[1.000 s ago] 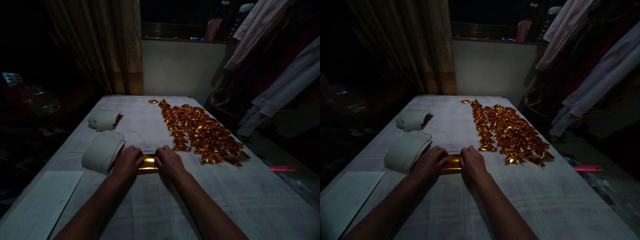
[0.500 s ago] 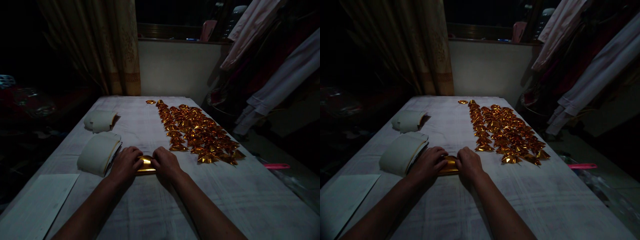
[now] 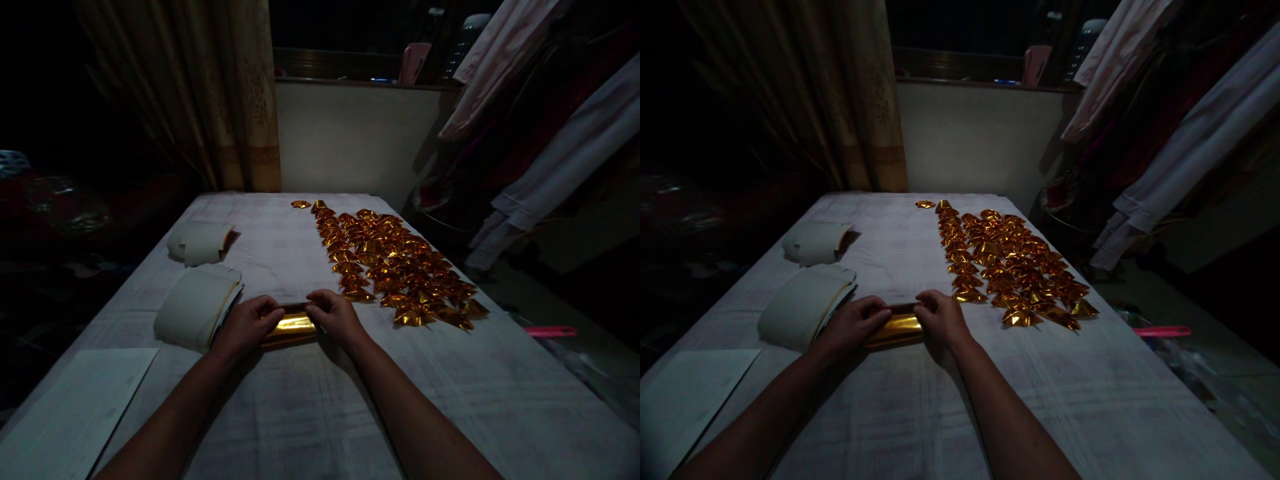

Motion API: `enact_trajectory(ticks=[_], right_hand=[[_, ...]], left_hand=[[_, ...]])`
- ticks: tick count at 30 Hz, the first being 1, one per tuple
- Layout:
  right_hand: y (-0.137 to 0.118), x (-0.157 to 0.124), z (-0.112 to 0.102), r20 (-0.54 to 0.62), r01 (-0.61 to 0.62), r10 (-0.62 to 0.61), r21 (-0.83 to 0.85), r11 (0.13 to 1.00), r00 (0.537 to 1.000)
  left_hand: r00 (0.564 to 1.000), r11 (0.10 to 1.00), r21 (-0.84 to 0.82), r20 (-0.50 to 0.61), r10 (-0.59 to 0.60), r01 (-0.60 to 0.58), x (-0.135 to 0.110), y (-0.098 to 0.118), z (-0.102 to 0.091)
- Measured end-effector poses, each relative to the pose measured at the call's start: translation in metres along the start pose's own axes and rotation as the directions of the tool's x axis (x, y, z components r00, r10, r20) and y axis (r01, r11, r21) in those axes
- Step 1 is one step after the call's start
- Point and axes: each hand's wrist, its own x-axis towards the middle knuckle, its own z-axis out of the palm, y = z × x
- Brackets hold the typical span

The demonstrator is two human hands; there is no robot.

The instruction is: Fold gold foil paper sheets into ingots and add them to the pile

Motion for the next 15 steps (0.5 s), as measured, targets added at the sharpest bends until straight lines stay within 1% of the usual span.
enact_trajectory(ticks=[3,7,11,15], right_hand=[[-0.001,0.001,-0.002,0.010,-0.001,0.001,0.011,1.000,1.000],[-0.004,0.002,-0.007,0.039,-0.008,0.008,0.007,1.000,0.999],[-0.009,0.003,-0.011,0.072,-0.049,0.050,-0.020,0.999,0.996],[-0.013,0.002,-0.014,0.135,-0.079,0.087,-0.068,0.995,0.987]], left_hand=[[0.999,0.996,-0.081,-0.019,-0.029,0.027,0.000,0.000,0.001],[0.998,0.994,-0.104,-0.034,-0.047,0.044,0.001,0.000,0.001],[0.998,0.990,-0.131,-0.034,-0.060,0.055,0.000,-0.002,0.002],[0.996,0.977,-0.198,-0.022,-0.085,0.079,0.000,-0.001,0.002]])
